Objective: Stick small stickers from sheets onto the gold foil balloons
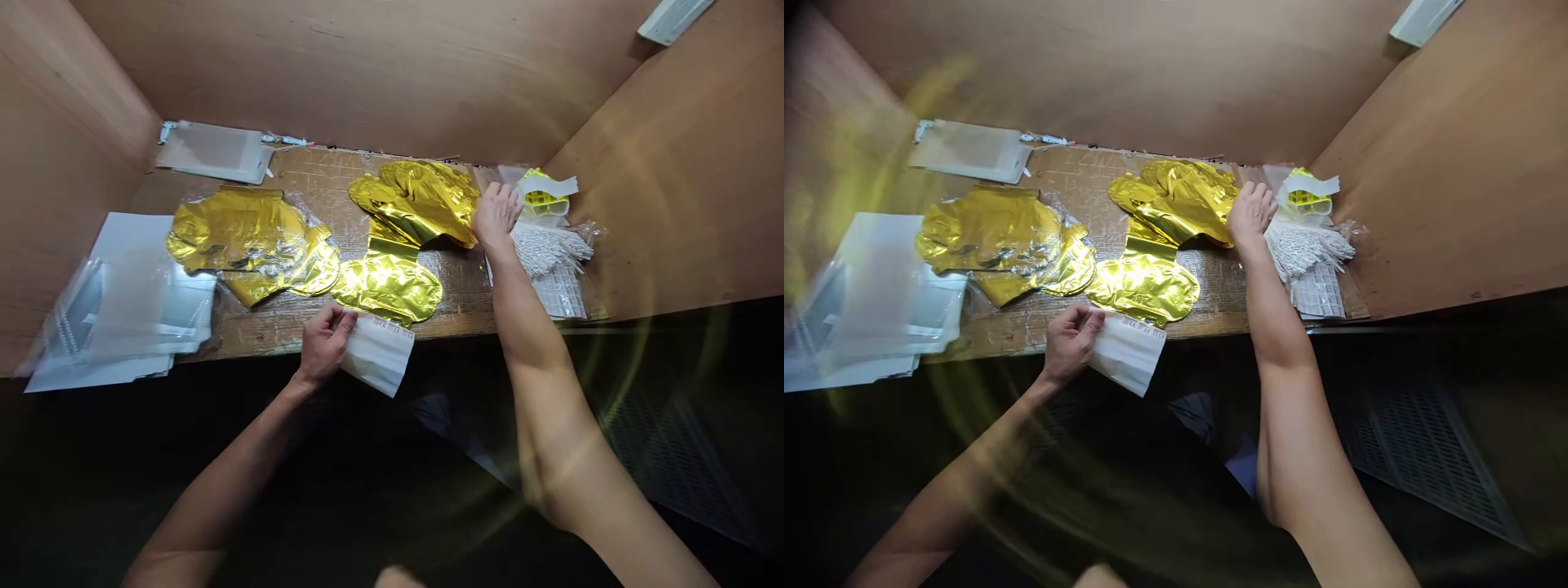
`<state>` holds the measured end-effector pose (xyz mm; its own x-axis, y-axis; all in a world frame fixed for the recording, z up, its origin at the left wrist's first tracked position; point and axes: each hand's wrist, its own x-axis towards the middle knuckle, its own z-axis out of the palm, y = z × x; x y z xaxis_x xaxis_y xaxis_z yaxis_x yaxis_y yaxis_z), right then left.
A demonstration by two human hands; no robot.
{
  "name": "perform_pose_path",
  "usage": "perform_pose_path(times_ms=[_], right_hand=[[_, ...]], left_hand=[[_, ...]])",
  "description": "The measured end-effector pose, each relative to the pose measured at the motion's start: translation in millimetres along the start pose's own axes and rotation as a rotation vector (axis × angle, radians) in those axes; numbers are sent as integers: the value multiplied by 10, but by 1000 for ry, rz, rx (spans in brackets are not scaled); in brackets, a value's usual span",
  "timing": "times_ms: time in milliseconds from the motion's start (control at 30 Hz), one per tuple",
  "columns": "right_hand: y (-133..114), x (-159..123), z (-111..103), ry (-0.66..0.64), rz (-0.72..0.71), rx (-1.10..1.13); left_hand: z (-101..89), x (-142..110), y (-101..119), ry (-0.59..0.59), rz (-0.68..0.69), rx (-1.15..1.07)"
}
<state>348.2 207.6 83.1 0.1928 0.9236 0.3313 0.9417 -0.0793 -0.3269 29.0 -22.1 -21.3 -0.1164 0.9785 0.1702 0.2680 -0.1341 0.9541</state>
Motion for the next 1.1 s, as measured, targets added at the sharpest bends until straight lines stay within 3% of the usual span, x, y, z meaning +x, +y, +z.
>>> perform_pose_path(times_ms=[67,167,233,333,533,667,767,867,1100], right_hand=[[-218,-458,-7,-112,-166,89],[-546,-1345,18,-617,-557,418],[-676,-1836,54,-638,-653,517],[-717,-2228,132,-489,-697,552],[-594,-2309,241,-197,-884,462],[-565,-2324,254,-125,-1014,392],[-588,-2348,238,-133,-1012,443],[-622,-2363,222,-152,-882,538],[-613,-2368,256,-335,-741,674]], left_hand=[[-44,34,11,78,-23,-34],[-66,55,14,110,-26,-89],[-62,55,22,112,-20,-108],[-56,48,42,115,-31,-122],[-39,29,57,129,-91,-181],[-35,12,71,122,-108,-220],[-47,-8,73,122,-123,-234],[-56,-29,63,131,-143,-246],[-104,0,82,131,-151,-180]])
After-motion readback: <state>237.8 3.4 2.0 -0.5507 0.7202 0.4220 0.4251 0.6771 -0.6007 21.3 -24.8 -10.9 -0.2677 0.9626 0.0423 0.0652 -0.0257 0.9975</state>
